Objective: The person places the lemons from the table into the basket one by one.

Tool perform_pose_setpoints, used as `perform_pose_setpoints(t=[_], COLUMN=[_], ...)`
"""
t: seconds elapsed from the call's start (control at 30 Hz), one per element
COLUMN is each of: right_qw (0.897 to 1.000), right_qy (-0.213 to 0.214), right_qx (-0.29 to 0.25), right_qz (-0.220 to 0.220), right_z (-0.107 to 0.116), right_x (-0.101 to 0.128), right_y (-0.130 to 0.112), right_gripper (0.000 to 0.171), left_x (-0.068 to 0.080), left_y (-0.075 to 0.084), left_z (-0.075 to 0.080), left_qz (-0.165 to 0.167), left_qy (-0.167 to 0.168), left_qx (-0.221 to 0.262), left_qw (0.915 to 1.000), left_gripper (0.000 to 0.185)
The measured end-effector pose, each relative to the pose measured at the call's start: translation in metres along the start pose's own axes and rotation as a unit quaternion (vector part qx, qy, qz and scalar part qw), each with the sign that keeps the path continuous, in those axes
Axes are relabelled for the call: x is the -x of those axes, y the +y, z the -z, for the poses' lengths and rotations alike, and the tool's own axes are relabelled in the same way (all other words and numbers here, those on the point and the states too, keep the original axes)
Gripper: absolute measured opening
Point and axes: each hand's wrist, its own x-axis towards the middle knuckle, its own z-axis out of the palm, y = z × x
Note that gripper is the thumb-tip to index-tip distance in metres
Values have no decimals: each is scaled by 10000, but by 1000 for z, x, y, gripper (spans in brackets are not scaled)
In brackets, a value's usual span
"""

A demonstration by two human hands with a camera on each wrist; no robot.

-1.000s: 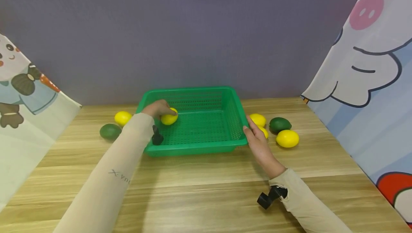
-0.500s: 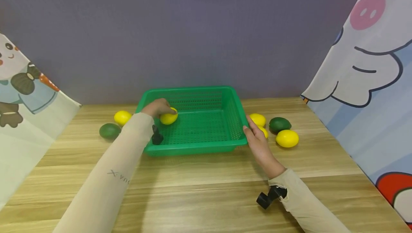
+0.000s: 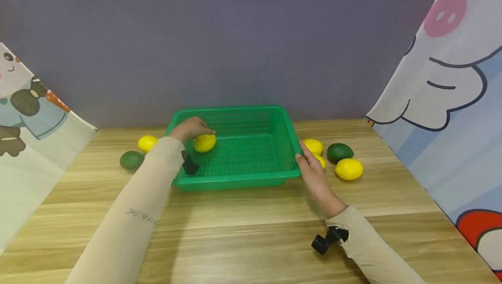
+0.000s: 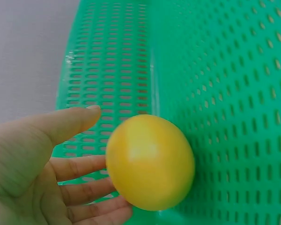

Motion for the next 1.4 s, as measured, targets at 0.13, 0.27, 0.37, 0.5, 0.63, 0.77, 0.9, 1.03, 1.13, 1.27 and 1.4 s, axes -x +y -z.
perform_pose_setpoints(t=[0.13,0.27,0.37,0.5,0.63,0.77,0.9,1.03,1.13,1.27,1.4], right_qw=[10000,10000,9999,10000,10000,10000,10000,9999,9999,9999,10000], right_qy=[12,47,30,24,50,41,12,-4,0,12,45], right_qx=[12,38,51,12,20,21,-23,-95,-155,-128,-43], right_qz=[-23,-77,-88,-75,-76,-68,-55,-50,-38,0,31], right_z=[0,1,1,0,0,0,0,-1,-2,-2,-2], right_x=[0,0,0,-1,0,0,0,2,3,2,1], right_y=[0,0,0,0,0,0,0,-1,-2,-1,0], right_gripper=[58,58,59,58,58,58,58,57,56,56,57], left_x=[3,6,7,8,10,13,15,19,24,27,32], left_y=[0,-1,-3,-8,-12,-12,-11,-9,-8,-11,-16], left_z=[5,9,14,23,31,36,39,42,45,51,56], left_qz=[-68,-230,-316,-331,-429,-487,-450,-502,-561,-612,-655], left_qy=[37,95,101,21,-6,60,69,78,154,390,485], left_qx=[161,282,427,709,929,989,1034,1015,893,555,460], left_qw=[9998,9993,9985,9969,9947,9939,9936,9935,9943,9958,9956], left_gripper=[66,62,58,59,59,58,58,59,59,58,60])
